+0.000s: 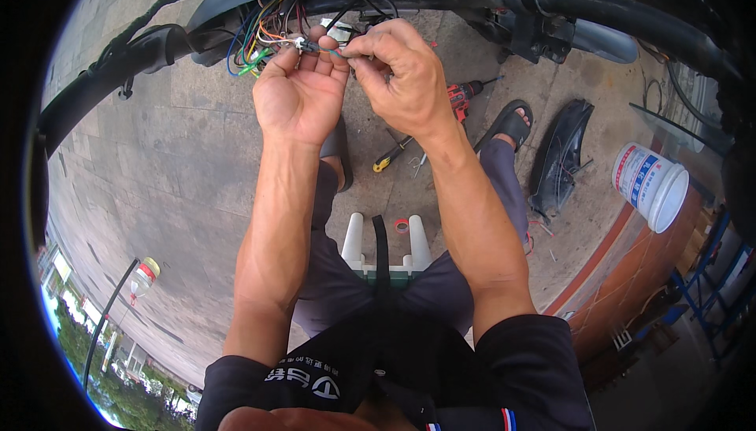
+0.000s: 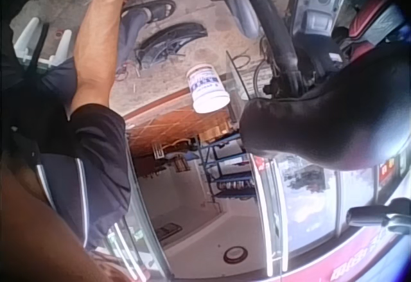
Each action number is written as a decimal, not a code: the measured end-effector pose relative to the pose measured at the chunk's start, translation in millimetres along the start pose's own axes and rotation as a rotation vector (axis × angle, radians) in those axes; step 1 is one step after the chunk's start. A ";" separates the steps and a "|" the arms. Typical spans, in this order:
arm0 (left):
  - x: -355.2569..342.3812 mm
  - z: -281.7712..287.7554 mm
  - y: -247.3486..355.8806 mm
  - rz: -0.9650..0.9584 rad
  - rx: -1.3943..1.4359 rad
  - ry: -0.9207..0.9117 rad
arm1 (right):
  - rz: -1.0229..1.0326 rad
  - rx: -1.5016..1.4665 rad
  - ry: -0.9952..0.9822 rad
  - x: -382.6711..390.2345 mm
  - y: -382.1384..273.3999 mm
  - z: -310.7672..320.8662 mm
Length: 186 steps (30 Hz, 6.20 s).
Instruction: The person sits on a stool and works on the exposed wiring under the handlebars of an electric scooter. They strip wire ends, twist connections, and wrap them with electrical tape. The person then connects a multi-pin connector and tests the throttle by twisting the grip.
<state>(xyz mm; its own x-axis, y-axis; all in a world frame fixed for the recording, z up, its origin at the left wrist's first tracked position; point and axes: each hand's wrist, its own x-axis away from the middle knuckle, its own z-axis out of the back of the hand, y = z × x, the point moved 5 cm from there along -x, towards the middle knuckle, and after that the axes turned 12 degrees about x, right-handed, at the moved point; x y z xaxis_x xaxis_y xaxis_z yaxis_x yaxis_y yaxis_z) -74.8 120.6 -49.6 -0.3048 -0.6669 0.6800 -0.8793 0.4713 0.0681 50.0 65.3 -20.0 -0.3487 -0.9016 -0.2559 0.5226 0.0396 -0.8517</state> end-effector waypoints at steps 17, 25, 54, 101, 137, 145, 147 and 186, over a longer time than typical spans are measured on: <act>-1.4 4.3 0.8 -0.026 -0.103 0.017 | -0.129 0.076 0.053 -0.1 4.4 1.1; -2.7 5.3 3.6 -0.066 -0.131 0.001 | -0.129 0.127 0.040 -0.7 3.6 -0.3; 2.3 11.3 0.8 -0.127 -0.239 0.103 | -0.321 0.118 -0.107 3.6 23.8 -2.8; 0.2 15.8 43.6 -0.207 -0.346 0.092 | -0.404 -0.131 -0.041 -29.7 14.6 -92.4; -5.9 13.2 59.8 -0.235 -0.447 0.148 | -0.375 -0.333 -0.093 -29.1 -0.3 -91.6; -15.5 -24.5 72.3 -0.616 -1.107 -0.089 | -0.143 0.029 -0.054 11.9 -10.0 -58.4; -26.5 -34.3 61.6 -0.592 -1.362 -0.118 | -0.100 0.154 -0.051 35.9 -18.0 -36.5; -119.6 -96.1 84.5 -1.276 -2.973 0.455 | -0.054 0.208 -0.471 191.2 -42.6 161.2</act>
<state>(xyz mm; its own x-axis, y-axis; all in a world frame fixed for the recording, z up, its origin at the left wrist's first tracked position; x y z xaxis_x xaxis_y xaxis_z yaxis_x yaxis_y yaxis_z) -77.5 295.6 -54.9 -0.2870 -0.9531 -0.0961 0.9282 -0.2518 -0.2740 86.5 -178.2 41.0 -0.0169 -0.9980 0.0606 0.6737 -0.0561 -0.7369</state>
